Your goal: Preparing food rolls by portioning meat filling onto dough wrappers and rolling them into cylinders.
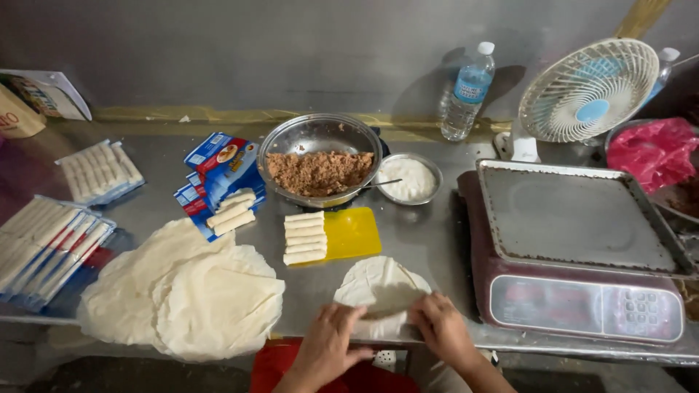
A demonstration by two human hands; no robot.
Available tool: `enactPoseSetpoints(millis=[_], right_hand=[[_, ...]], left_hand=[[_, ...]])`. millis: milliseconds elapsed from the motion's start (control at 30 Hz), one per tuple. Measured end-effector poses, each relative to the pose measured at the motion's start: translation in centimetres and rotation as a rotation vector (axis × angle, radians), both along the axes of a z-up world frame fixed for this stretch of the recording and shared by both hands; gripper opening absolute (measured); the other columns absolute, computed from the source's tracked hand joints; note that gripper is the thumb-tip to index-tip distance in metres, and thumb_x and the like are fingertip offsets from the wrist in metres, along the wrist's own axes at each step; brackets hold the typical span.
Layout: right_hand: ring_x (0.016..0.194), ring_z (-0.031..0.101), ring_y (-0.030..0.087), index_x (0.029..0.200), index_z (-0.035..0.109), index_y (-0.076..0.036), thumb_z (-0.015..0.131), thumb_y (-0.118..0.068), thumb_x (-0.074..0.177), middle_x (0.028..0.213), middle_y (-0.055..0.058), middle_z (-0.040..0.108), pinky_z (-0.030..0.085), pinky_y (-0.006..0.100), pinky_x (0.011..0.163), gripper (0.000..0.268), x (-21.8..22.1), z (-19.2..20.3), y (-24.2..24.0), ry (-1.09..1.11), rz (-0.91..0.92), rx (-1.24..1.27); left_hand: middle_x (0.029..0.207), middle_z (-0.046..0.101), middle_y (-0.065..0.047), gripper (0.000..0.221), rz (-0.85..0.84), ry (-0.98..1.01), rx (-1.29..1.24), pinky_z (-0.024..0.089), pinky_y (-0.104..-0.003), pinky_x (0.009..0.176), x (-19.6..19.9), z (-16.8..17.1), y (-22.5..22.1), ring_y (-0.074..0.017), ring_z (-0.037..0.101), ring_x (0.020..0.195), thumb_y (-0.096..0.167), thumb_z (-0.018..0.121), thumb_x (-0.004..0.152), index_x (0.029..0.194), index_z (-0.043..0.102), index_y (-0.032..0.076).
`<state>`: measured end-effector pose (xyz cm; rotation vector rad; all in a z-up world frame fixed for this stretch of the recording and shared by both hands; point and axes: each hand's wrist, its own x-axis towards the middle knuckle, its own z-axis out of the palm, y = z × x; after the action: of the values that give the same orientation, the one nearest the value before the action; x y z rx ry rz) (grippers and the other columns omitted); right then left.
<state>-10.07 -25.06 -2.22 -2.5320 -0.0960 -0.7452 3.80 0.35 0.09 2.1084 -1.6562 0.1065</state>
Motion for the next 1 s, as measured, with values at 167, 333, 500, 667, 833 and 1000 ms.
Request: enactPoseSetpoints(millis=[167, 333, 500, 667, 833, 1000], right_hand=[[0.085, 0.066, 0.028, 0.088, 0.064, -0.014, 0.060, -0.023, 0.094, 0.089, 0.004, 0.068, 0.048, 0.043, 0.081, 0.012, 2.6, -0.7, 0.4, 0.245, -0.385, 0.039], [0.090, 0.058, 0.032, 0.106, 0.073, -0.006, 0.064, 0.010, 0.071, 0.103, 0.009, 0.066, 0.047, 0.042, 0.074, 0.040, 2.3, 1.6, 3.0, 0.039, -0.361, -0.210], [0.090, 0.056, 0.024, 0.099, 0.071, -0.003, 0.070, 0.016, 0.079, 0.098, 0.006, 0.068, 0.061, 0.035, 0.075, 0.027, 4.2, 1.7, 6.3, 0.230, -0.246, -0.149], [0.091, 0.050, 0.033, 0.116, 0.057, -0.006, 0.053, -0.012, 0.091, 0.106, 0.013, 0.054, 0.046, 0.045, 0.075, 0.026, 1.7, -2.1, 5.4, 0.206, 0.017, -0.290], [0.083, 0.057, 0.029, 0.091, 0.064, -0.011, 0.060, -0.008, 0.086, 0.089, 0.009, 0.061, 0.048, 0.040, 0.078, 0.007, -0.2, 3.8, 6.4, 0.120, -0.019, 0.061], [0.088, 0.052, 0.031, 0.110, 0.068, -0.019, 0.054, -0.026, 0.091, 0.102, 0.004, 0.058, 0.044, 0.044, 0.074, 0.025, -2.1, 2.1, 7.1, 0.217, -0.306, -0.243]], left_hand=[[0.122, 0.069, -0.014, 0.039, 0.425, 0.279, -0.067, 0.055, -0.043, 0.092, 2.1, -1.0, -3.0, -0.0327, 0.068, 0.108, 0.016, 0.066, 0.097, 0.134, 0.055, 0.006], [0.110, 0.069, -0.016, 0.066, 0.387, 0.065, -0.151, 0.055, -0.037, 0.082, 0.8, 1.3, -3.7, -0.0295, 0.064, 0.097, -0.004, 0.065, 0.089, 0.150, 0.042, 0.005], [0.101, 0.072, -0.019, 0.091, 0.263, 0.095, -0.045, 0.061, -0.033, 0.069, -1.1, 0.7, -5.3, -0.0272, 0.067, 0.085, -0.008, 0.070, 0.091, 0.164, 0.019, 0.010], [0.097, 0.068, -0.011, 0.028, 0.069, 0.005, -0.099, 0.051, -0.043, 0.078, -3.0, 0.7, -3.0, -0.0299, 0.062, 0.085, 0.007, 0.051, 0.103, 0.130, 0.057, 0.005], [0.096, 0.065, -0.011, 0.005, 0.174, 0.032, -0.045, 0.051, -0.045, 0.074, -2.2, -0.2, -4.1, -0.0331, 0.060, 0.088, 0.004, 0.065, 0.091, 0.088, 0.069, 0.007], [0.106, 0.063, -0.013, 0.011, 0.108, -0.138, -0.068, 0.044, -0.045, 0.081, -4.0, 1.6, -4.9, -0.0330, 0.056, 0.095, 0.014, 0.063, 0.096, 0.099, 0.069, 0.006]])
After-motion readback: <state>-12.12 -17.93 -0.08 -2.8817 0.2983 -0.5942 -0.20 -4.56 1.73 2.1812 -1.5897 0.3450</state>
